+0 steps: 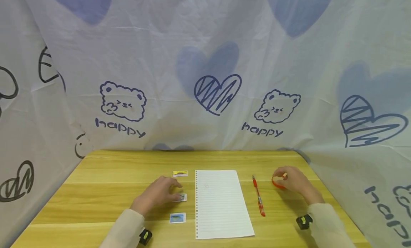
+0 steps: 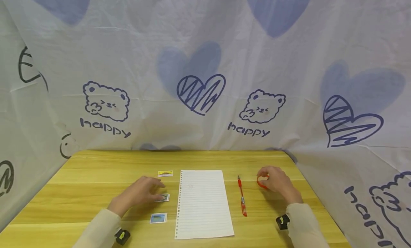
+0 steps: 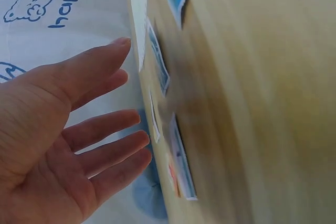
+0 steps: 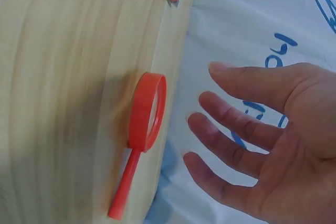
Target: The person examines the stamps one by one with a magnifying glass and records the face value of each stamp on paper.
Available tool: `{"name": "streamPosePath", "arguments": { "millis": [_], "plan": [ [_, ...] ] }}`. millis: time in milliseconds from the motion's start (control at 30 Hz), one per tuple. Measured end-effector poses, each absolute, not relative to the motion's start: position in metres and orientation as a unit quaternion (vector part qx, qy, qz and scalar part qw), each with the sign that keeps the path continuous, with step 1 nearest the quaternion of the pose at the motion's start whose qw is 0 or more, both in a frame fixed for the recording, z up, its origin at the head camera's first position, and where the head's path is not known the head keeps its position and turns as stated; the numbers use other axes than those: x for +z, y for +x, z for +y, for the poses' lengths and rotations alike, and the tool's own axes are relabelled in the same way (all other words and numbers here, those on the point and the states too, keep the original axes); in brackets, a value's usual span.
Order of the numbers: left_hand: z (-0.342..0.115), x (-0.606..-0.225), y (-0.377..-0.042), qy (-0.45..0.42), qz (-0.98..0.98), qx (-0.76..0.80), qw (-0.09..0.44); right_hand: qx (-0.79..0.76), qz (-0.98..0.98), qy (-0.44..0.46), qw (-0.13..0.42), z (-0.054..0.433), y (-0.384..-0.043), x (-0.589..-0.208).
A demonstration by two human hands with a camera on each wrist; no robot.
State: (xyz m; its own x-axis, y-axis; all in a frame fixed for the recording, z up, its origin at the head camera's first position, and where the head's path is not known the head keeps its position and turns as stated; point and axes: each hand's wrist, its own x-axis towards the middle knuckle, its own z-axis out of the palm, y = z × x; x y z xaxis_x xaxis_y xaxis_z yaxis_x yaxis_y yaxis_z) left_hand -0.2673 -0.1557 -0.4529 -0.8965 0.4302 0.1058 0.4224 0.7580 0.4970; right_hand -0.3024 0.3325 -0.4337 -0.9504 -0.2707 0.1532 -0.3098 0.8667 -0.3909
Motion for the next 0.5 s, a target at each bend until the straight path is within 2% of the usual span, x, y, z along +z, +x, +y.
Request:
{"name": "streamPosePath", "arguments": {
  "millis": [500],
  "plan": [
    [-0.171,-0.466,-0.267,0.215,0.94,0.263,0.001,0.215,-0.971,0.094,0.048,0.37,-0.297,-0.443]
  ]
}}
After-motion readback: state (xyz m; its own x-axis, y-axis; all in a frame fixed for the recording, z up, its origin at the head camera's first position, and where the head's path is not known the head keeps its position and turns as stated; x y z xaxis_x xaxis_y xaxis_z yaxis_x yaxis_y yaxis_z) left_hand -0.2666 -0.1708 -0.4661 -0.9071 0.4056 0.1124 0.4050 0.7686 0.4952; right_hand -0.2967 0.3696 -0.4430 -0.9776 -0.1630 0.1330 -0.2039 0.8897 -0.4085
